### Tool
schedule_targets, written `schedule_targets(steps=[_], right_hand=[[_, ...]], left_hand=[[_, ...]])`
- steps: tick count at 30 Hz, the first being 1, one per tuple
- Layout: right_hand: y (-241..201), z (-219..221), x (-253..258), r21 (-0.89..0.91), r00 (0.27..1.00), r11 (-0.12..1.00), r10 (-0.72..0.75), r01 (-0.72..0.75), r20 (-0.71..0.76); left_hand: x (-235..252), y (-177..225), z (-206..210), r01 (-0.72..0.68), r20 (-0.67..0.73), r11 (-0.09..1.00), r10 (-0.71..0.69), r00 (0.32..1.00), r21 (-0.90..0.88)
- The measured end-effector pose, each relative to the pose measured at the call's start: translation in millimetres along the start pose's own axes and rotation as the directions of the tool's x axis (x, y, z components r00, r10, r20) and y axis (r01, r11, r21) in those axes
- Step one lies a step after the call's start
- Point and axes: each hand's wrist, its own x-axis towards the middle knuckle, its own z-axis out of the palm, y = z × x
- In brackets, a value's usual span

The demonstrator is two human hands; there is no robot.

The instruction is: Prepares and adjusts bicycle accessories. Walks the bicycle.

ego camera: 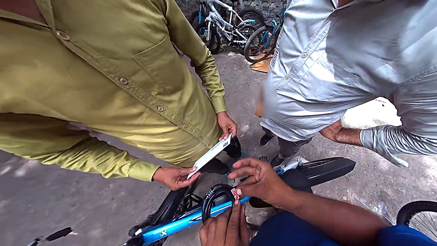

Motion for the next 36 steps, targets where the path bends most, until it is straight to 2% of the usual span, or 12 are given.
schedule_targets(steps=[8, 12, 15, 19, 21, 23, 25, 27, 28, 32, 36], right_hand=[[3, -2, 0, 0.010, 0.999, 0.999, -0.035, 0.035, 0.003], [9, 1, -1, -0.052, 0.998, 0.999, -0.019, 0.016, -0.067], [14, -4, -5, -0.135, 0.994, 0.986, 0.100, -0.094, 0.039], [17, -12, -10, -0.054, 0.981, 0.998, 0.032, -0.022, 0.194], [14, -20, -10, -0.118, 0.973, 0.991, -0.040, 0.069, 0.227], [13, -27, -10, -0.163, 0.965, 0.978, -0.091, 0.134, 0.245], [13, -33, -11, -0.100, 0.956, 0.986, -0.101, 0.133, 0.275], [14, -36, -11, -0.017, 0.938, 0.993, -0.103, 0.115, 0.331], [15, -37, -11, 0.020, 0.931, 0.995, -0.101, 0.100, 0.352], [21, -36, -8, 0.118, 0.899, 0.989, -0.127, 0.084, 0.418], [21, -37, -4, 0.046, 0.899, 0.979, -0.201, 0.199, 0.389]], left_hand=[[-1, 0, -1, -0.007, -0.009, 1.000, 0.007, 1.000, -0.009], [-4, -2, -3, -0.063, -0.019, 0.998, 0.063, 0.998, -0.012], [-5, 0, -4, -0.137, 0.002, 0.990, 0.137, 0.991, -0.025], [-12, -2, 9, -0.191, -0.012, 0.976, 0.191, 0.982, -0.104], [-18, -6, 11, -0.136, -0.055, 0.970, 0.128, 0.990, -0.200], [-21, -7, 7, 0.034, -0.060, 0.959, -0.053, 0.997, -0.283], [-16, -4, 3, 0.254, 0.043, 0.893, -0.257, 0.966, -0.371], [-10, -2, -1, 0.434, 0.217, 0.756, -0.377, 0.901, -0.490], [-8, -2, 0, 0.486, 0.259, 0.680, -0.414, 0.873, -0.549], [-2, 0, -1, 0.438, 0.243, 0.494, -0.410, 0.879, -0.751], [18, 10, -7, 0.452, 0.277, 0.366, -0.439, 0.855, -0.814]])
